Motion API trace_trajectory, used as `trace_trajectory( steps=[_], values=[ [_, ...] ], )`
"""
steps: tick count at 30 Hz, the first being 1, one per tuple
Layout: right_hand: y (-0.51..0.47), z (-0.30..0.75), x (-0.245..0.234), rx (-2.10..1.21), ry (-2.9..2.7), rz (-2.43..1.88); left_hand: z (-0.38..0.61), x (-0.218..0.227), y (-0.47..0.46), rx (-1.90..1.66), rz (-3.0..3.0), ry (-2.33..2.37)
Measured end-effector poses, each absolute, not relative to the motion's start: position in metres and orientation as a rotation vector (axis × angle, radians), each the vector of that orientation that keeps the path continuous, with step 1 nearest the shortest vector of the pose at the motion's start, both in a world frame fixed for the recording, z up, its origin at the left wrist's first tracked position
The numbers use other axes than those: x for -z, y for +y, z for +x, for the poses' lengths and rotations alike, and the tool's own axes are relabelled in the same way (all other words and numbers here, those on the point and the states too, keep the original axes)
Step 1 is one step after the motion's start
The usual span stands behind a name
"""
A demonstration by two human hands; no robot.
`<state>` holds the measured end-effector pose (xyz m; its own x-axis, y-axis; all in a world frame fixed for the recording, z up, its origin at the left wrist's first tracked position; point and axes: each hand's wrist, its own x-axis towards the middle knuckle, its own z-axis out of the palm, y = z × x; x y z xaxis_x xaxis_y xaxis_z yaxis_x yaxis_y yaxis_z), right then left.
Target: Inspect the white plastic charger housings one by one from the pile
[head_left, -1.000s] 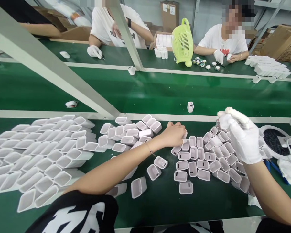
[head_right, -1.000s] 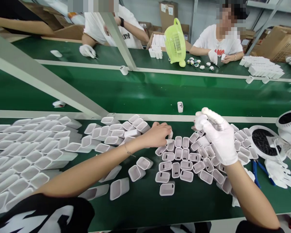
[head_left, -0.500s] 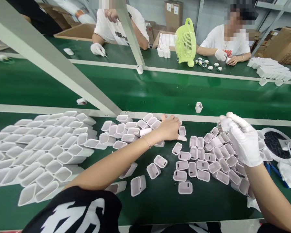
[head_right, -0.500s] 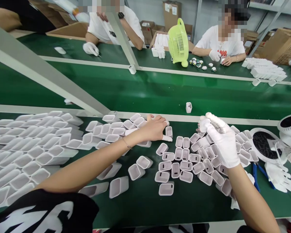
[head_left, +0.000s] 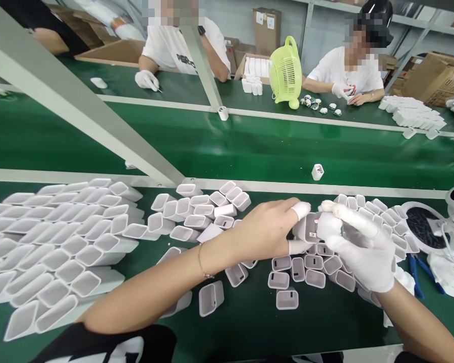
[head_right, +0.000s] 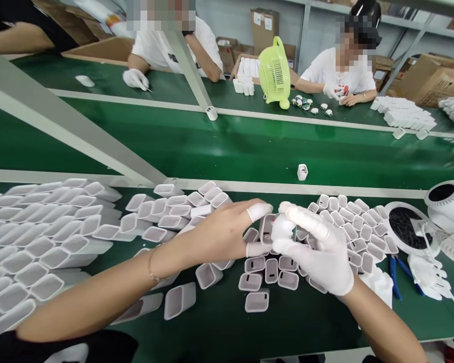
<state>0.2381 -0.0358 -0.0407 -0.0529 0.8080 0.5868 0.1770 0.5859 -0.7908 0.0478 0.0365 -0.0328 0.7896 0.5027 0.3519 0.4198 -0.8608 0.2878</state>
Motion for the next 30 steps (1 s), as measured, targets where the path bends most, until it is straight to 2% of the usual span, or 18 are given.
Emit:
trace_trajectory(
  steps=[7, 18, 24, 30],
  values=[
    [-0.047, 0.247, 0.039, -0.498, -1.739, -0.871, 0.036, 0.030, 0.028, -0.982, 2.949, 0.592],
    [-0.047, 0.242, 0.034, -0.499, -1.909, -0.681, 0.033, 0.022, 0.019, -0.959, 3.003, 0.609],
    [-0.050, 0.241, 0.035, -0.295, -1.993, -0.772, 0.032, 0.024, 0.018, -0.943, 2.997, 0.614],
    [-0.047, 0.238, 0.030, -0.232, -2.038, -0.779, 0.029, 0.025, 0.019, -0.924, 2.968, 0.604]
  ],
)
